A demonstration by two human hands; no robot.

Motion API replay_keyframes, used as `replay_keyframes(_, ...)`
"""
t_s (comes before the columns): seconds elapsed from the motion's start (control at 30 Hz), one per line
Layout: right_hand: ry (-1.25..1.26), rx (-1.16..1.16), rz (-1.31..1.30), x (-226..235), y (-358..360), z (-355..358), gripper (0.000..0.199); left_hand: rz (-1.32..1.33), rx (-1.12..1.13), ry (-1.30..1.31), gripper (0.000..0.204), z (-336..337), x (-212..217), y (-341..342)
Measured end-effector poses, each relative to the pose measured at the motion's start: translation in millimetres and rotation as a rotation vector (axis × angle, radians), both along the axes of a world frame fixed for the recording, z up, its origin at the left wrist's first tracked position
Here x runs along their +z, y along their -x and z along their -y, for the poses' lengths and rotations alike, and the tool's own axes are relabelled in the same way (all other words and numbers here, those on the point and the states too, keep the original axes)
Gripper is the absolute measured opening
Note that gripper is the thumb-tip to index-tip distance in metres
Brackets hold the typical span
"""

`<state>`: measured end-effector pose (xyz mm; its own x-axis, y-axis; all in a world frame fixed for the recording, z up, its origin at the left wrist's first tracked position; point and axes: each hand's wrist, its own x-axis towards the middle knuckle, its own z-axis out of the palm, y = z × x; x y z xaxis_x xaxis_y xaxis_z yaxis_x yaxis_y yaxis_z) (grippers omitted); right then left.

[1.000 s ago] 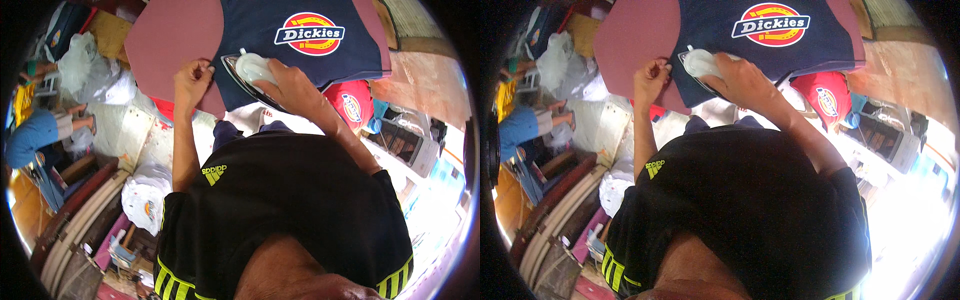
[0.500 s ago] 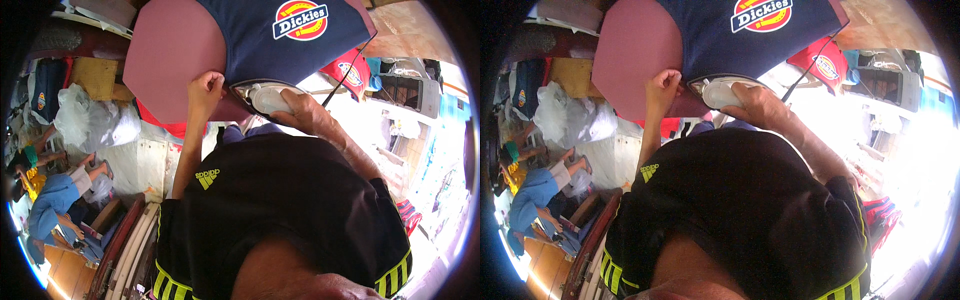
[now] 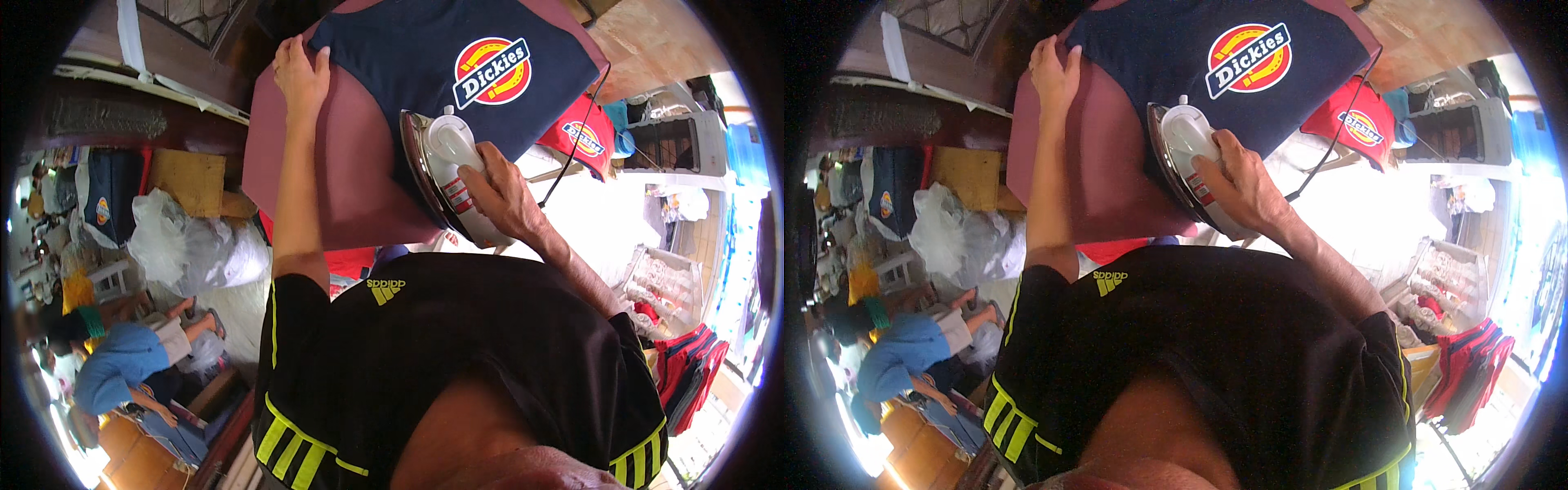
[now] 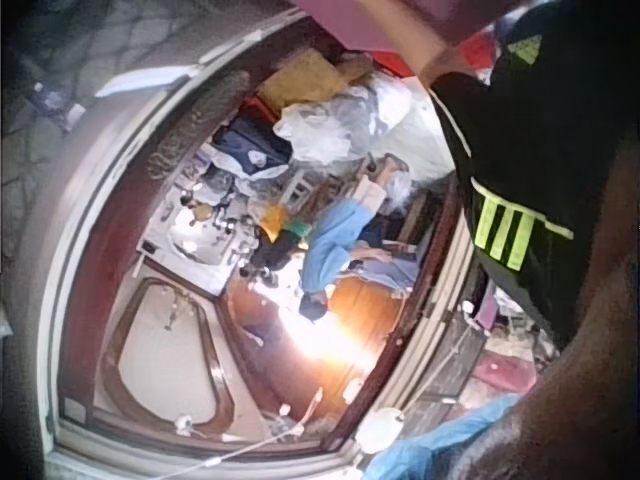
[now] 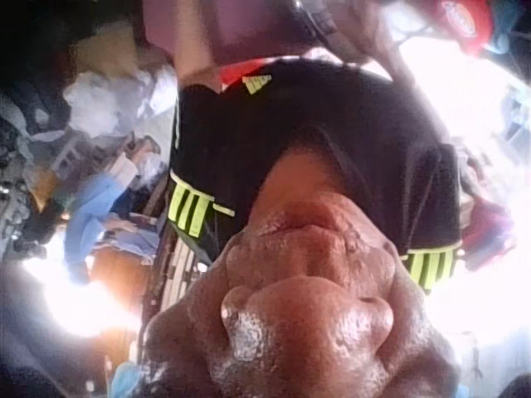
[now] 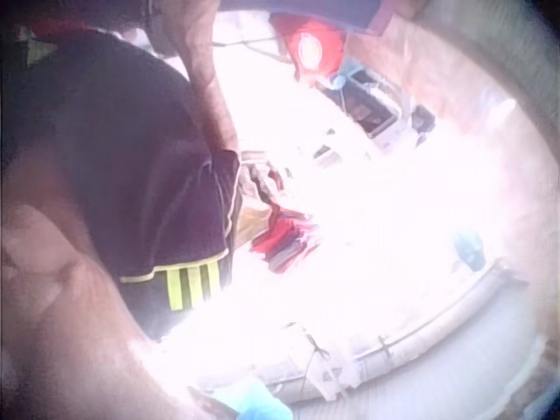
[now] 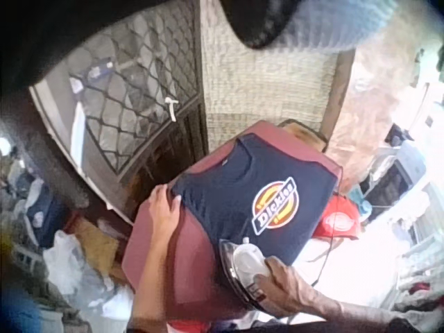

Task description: The person irons a red t-shirt and a dark blue t-shirt on a pink ironing board. They use a white electric iron to smooth the fabric, frequently adjusting the shirts and flipping them over to treat different sections.

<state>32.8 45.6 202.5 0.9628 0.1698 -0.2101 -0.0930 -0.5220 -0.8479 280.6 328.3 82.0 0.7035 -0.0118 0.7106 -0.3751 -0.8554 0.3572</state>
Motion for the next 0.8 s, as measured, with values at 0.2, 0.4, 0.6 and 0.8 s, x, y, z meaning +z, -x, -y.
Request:
replay_keyframes(0.2,0.086,-0.022,0.227,-28,-42,-34,0.031,-0.47,0.027,-0.08,0.05,3,3,-66)
replay_keyframes(0.4,0.08,-0.053,0.211,-24,-120,-74,0.02,-0.422,-0.088,0.048,0.037,-18,-2,-87)
replay_keyframes(0.6,0.601,0.247,1.083,-51,-200,-86,0.02,-0.605,-0.193,0.064,0.04,-33,16,-93)
replay_keyframes(0.8,0.445,0.292,0.83,-50,-238,-99,0.029,-0.373,-0.215,0.11,0.032,-59,-2,-82)
